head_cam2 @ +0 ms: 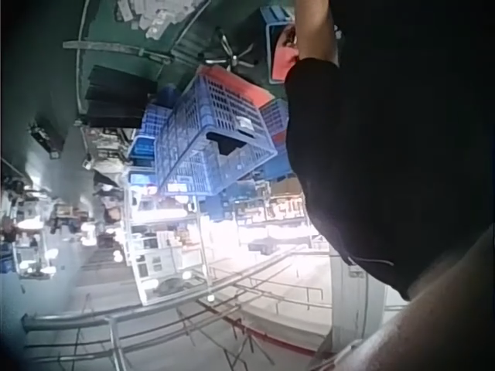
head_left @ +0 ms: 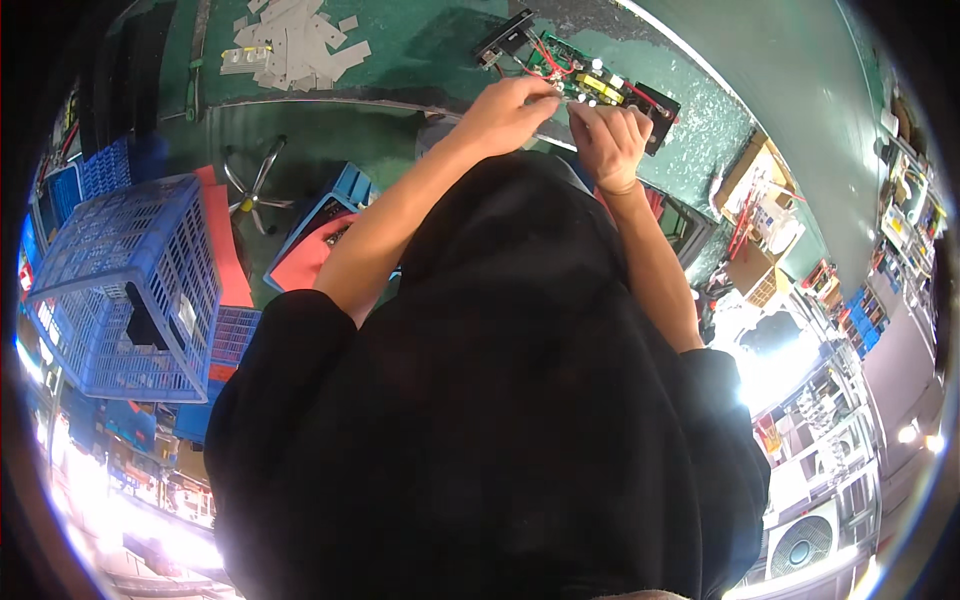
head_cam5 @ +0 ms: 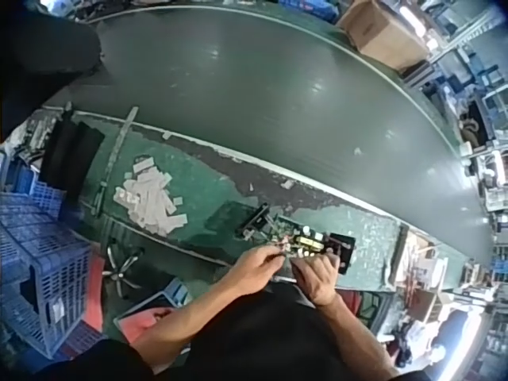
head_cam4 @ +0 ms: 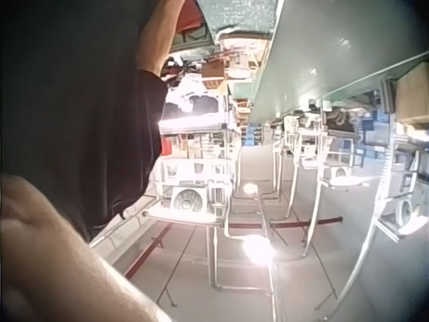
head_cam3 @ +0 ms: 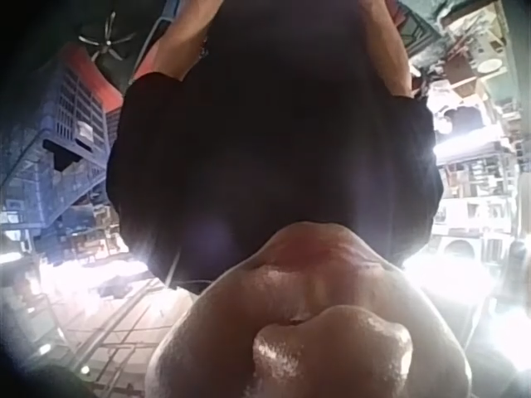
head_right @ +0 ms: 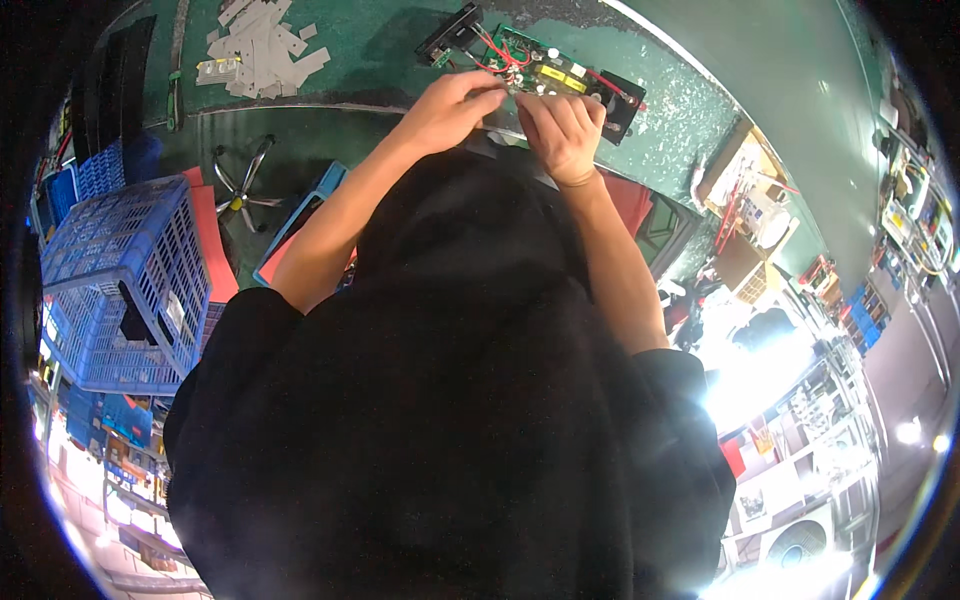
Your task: Assembling and inspecting electronic components on an assembly line.
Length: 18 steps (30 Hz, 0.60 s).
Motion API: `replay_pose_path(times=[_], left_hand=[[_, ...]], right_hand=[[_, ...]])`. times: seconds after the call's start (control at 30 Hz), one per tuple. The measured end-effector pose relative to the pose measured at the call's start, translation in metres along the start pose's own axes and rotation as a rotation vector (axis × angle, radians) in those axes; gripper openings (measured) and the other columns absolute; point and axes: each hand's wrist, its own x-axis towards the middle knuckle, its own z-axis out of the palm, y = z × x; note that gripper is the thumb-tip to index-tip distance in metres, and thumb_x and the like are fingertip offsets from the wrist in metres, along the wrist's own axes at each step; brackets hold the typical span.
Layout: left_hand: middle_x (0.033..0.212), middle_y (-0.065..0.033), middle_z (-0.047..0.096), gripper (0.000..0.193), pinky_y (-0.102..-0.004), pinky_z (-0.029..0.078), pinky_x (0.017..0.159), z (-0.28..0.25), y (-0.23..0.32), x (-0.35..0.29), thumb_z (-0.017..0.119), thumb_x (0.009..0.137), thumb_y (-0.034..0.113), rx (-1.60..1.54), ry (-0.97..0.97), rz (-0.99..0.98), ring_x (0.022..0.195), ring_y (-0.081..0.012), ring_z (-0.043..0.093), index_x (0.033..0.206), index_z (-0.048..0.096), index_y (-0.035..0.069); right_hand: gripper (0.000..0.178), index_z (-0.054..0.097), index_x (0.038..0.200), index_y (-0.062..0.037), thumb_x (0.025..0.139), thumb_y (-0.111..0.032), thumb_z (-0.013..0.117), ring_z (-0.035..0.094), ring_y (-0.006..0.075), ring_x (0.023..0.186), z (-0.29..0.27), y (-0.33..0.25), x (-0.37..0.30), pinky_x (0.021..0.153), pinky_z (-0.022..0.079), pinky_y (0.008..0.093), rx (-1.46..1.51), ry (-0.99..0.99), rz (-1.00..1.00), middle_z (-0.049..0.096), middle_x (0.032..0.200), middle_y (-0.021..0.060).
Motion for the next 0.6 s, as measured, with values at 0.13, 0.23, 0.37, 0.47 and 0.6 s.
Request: replay_pose_path(times=[0.13,0.23,0.37,0.47,0.6], left_hand=[[0.082,-0.0117,0.070,0.031,-0.0311,0.050,0.067,0.007,0.001,0.003,0.063,0.086,0.025,-0.096,-0.002,-0.133,0.071,-0.0176,0.065,0.103,0.068,0.000],[0.084,-0.0111,0.071,0.030,-0.0304,0.050,0.066,0.003,0.003,0.002,0.066,0.084,0.025,-0.080,-0.041,-0.155,0.070,-0.0163,0.065,0.101,0.069,0.001],[0.083,-0.0029,0.069,0.027,-0.0252,0.046,0.057,0.004,-0.001,0.001,0.065,0.088,0.022,0.067,0.012,0.036,0.062,-0.0077,0.055,0.104,0.070,0.001],[0.084,-0.0038,0.070,0.025,-0.0250,0.046,0.058,0.003,0.003,0.000,0.066,0.088,0.021,0.078,0.084,0.121,0.063,-0.0073,0.057,0.103,0.070,0.001],[0.083,-0.0029,0.069,0.026,-0.0242,0.045,0.057,0.002,0.003,0.000,0.066,0.088,0.022,0.024,0.032,0.091,0.062,-0.0070,0.056,0.103,0.070,0.001]], right_hand=[[0.024,0.071,0.090,-0.0187,0.069,-0.012,0.079,0.056,0.0122,0.070,-0.001,-0.003,-0.003,0.075,0.040,0.0303,-0.017,0.029,0.010,0.059,0.079,-0.0048],[0.023,0.071,0.090,-0.0178,0.070,-0.011,0.079,0.057,0.0121,0.071,-0.002,-0.004,-0.004,0.075,0.040,0.0301,-0.018,0.015,0.028,0.060,0.079,-0.0046],[0.020,0.070,0.088,-0.0148,0.071,-0.010,0.078,0.058,0.0153,0.072,-0.002,-0.011,-0.006,0.072,0.041,0.0311,0.143,-0.026,0.249,0.061,0.078,-0.0027],[0.017,0.069,0.086,-0.0129,0.072,-0.010,0.077,0.058,0.0196,0.070,-0.003,-0.016,-0.004,0.069,0.041,0.0330,0.270,-0.026,0.414,0.061,0.076,-0.0003],[0.016,0.068,0.085,-0.0105,0.072,-0.007,0.077,0.058,0.0210,0.069,-0.003,-0.019,-0.005,0.066,0.044,0.0334,0.337,-0.059,0.476,0.061,0.074,0.0023]])
